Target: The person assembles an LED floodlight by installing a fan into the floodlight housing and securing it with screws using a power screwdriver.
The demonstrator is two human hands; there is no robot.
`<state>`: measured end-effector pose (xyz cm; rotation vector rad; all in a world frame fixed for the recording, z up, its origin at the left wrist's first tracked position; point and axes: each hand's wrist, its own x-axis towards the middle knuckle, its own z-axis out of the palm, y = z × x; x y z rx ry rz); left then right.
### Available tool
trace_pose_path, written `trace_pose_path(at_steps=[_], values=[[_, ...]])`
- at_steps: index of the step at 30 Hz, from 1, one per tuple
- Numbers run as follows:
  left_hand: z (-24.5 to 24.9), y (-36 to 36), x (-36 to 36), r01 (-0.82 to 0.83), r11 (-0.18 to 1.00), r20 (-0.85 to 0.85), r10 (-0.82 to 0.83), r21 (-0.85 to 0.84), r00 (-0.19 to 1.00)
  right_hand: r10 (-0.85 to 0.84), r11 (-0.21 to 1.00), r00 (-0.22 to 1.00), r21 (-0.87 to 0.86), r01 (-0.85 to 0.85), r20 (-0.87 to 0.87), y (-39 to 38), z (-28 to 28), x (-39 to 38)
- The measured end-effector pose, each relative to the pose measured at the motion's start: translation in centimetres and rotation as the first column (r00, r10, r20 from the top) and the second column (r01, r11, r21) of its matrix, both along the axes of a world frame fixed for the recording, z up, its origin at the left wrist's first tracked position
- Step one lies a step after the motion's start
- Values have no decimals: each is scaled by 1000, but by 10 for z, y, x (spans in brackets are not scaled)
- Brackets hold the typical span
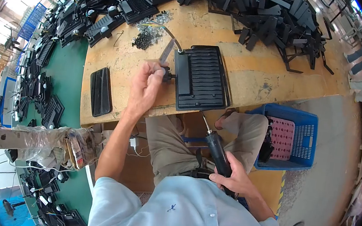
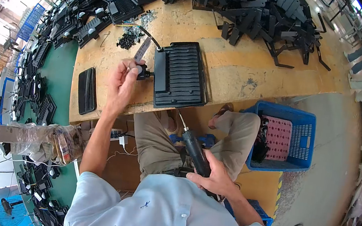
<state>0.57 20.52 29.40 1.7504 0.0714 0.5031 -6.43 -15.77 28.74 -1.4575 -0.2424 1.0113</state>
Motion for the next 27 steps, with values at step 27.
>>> trace_pose_path(at_steps=[27], values=[[-1, -127, -17, -104, 799, 216, -33, 592, 976, -78, 995, 995, 64, 82, -64, -29, -2, 7]])
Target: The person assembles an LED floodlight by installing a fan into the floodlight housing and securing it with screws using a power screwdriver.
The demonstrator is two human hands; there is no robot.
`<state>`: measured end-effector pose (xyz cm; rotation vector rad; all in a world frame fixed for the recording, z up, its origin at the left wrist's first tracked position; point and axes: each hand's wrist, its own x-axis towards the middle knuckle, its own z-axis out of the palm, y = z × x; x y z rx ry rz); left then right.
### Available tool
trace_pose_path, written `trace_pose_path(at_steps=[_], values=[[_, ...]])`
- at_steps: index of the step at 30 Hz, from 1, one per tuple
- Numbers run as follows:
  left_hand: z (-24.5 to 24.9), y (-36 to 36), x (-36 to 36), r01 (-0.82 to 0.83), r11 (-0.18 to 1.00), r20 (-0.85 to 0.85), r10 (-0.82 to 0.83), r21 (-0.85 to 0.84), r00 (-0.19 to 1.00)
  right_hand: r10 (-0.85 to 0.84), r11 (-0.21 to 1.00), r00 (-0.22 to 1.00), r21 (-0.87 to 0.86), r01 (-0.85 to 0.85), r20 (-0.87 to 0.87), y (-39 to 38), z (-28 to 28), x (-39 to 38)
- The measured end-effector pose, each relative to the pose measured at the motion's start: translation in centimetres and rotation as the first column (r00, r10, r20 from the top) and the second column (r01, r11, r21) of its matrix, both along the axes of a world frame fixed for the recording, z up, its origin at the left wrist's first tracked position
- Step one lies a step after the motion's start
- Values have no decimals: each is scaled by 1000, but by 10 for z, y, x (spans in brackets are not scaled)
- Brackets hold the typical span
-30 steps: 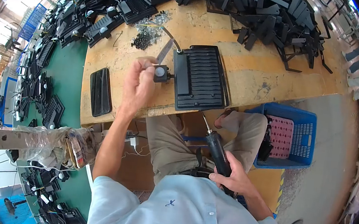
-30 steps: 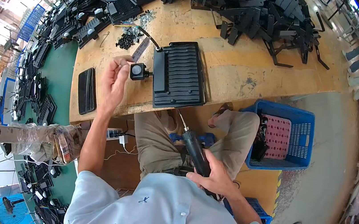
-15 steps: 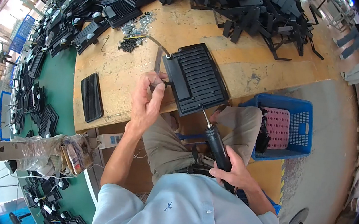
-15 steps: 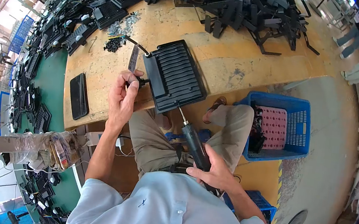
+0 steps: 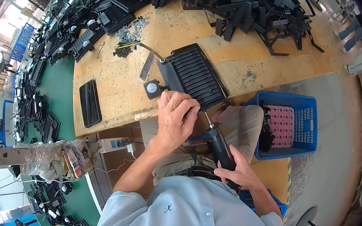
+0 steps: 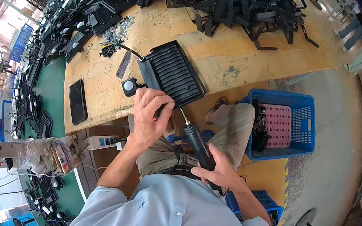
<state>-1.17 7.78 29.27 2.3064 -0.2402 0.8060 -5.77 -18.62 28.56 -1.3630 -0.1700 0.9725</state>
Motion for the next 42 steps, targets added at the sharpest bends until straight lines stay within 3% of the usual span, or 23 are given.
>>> trace_pose_path(at_steps=[4, 13, 25, 28, 31, 34, 42], values=[[-2, -7, 2, -39, 999, 12, 39, 17, 999, 30, 1000, 998, -4, -30, 58, -3, -9, 4], [1, 0, 4, 33, 998, -16, -32, 53, 999, 72, 995, 979, -85, -56, 193, -9, -20, 12], [4, 11, 9, 141, 981, -57, -134, 132, 989, 95, 990, 964, -122, -67, 246, -9, -24, 14], [5, 15, 10, 164, 976, -68, -156, 144, 985, 74, 994, 980, -95, -57, 184, -6, -25, 13], [3, 18, 10, 190, 972, -85, -179, 141, 980, 104, 995, 952, -28, -100, 287, -5, -38, 13], [3, 18, 11, 180, 979, -83, -172, 98, 982, 69, 995, 984, -78, -57, 167, -4, -31, 13], [2, 18, 10, 153, 988, -87, -150, 28, 985, 55, 998, 986, -33, -51, 159, -1, -33, 12]])
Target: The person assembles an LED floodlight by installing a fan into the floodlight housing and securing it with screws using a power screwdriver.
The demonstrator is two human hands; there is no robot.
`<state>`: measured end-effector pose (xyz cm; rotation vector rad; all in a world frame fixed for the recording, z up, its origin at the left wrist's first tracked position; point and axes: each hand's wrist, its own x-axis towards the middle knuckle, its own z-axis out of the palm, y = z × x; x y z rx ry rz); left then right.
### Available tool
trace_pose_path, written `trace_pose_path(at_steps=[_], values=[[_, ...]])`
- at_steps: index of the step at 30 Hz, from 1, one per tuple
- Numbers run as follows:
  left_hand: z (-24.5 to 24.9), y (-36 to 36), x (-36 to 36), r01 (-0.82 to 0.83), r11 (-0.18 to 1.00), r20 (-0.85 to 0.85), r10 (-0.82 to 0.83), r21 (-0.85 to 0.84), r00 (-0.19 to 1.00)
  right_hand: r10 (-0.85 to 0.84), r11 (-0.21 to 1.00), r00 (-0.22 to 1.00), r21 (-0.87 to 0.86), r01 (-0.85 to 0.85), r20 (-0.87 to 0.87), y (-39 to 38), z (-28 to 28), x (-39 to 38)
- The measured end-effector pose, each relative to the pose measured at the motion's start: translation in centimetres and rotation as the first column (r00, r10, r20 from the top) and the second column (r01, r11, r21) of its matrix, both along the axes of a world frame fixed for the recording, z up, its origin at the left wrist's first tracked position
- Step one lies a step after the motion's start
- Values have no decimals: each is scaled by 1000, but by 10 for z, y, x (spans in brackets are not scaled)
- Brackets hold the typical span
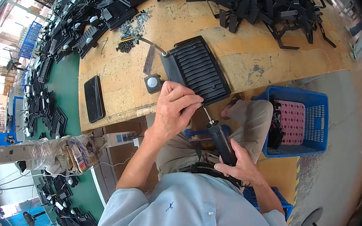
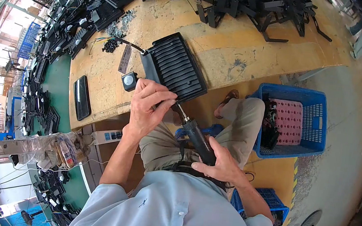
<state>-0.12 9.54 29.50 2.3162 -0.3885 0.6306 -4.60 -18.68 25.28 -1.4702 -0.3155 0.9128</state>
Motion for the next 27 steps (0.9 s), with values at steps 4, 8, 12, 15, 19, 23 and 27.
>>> trace_pose_path(at_steps=[4, 8, 12, 15, 19, 23, 27], values=[[-7, -1, -7, -67, 996, 31, 70, -62, 997, 3, 999, 999, 32, -2, -52, 3, 1, -3], [-16, -2, -17, -82, 996, 75, 85, -39, 994, 0, 999, 992, 52, 7, -126, 6, 10, -4], [-26, -7, -27, -140, 989, 124, 134, 43, 983, 0, 1000, 995, 31, 3, -101, 7, 12, -6], [-30, -8, -32, -172, 983, 115, 163, 71, 980, -7, 1000, 995, -5, 7, -103, 7, 14, -6], [-40, -2, -34, -137, 987, 128, 126, 80, 984, -18, 999, 995, -38, 14, -103, 9, 19, -7], [-40, 2, -33, -115, 990, 132, 103, 84, 986, 15, 999, 994, -36, -19, -106, 10, 20, -6], [-44, 6, -31, -67, 994, 174, 51, 88, 983, 17, 997, 997, -73, -23, -78, 11, 22, -9]])
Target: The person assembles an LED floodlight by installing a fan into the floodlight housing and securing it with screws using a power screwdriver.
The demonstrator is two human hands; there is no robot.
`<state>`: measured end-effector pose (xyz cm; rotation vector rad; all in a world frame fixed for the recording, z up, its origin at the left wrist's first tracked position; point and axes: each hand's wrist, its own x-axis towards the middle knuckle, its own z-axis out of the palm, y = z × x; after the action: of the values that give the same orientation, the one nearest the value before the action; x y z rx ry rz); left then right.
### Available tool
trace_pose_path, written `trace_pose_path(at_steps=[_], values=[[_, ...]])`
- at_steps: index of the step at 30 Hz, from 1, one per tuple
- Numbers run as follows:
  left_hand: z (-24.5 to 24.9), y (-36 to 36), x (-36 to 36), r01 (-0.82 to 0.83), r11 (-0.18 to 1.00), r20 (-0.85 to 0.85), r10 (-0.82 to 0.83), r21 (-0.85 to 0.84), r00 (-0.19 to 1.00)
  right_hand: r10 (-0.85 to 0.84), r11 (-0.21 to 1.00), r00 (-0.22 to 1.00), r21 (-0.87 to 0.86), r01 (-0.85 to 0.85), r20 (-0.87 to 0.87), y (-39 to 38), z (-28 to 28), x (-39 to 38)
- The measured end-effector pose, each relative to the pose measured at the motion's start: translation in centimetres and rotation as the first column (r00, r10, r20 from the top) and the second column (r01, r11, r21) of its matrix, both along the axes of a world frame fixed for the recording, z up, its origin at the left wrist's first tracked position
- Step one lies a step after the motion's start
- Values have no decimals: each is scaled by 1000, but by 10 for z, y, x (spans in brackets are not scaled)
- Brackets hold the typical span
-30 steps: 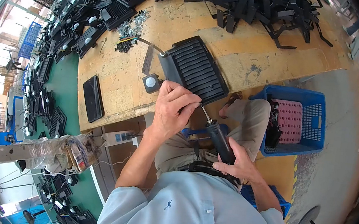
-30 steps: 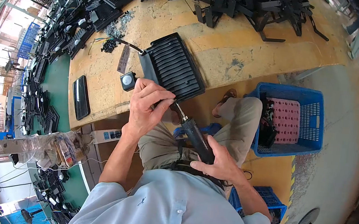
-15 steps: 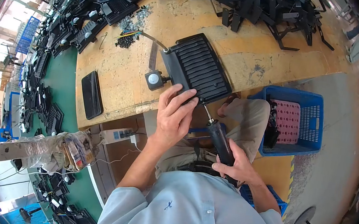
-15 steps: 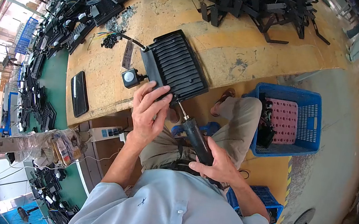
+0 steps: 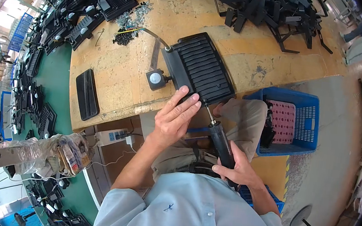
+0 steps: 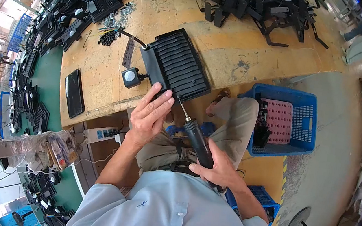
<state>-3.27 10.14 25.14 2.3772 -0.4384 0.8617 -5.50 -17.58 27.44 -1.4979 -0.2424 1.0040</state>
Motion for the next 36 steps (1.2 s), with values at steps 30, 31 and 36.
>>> trace_pose_path(at_steps=[30, 31, 36], values=[[-6, 6, -1, 124, 986, -47, -129, -109, 990, 2, 1000, 970, -22, -8, -244, 13, 55, 17], [-5, 6, -1, 122, 987, -48, -128, -107, 991, -7, 1000, 964, -6, 5, -265, 13, 56, 17], [-6, 8, -1, 141, 987, -37, -144, -81, 989, 8, 999, 956, 47, 6, -294, 7, 47, 15]])
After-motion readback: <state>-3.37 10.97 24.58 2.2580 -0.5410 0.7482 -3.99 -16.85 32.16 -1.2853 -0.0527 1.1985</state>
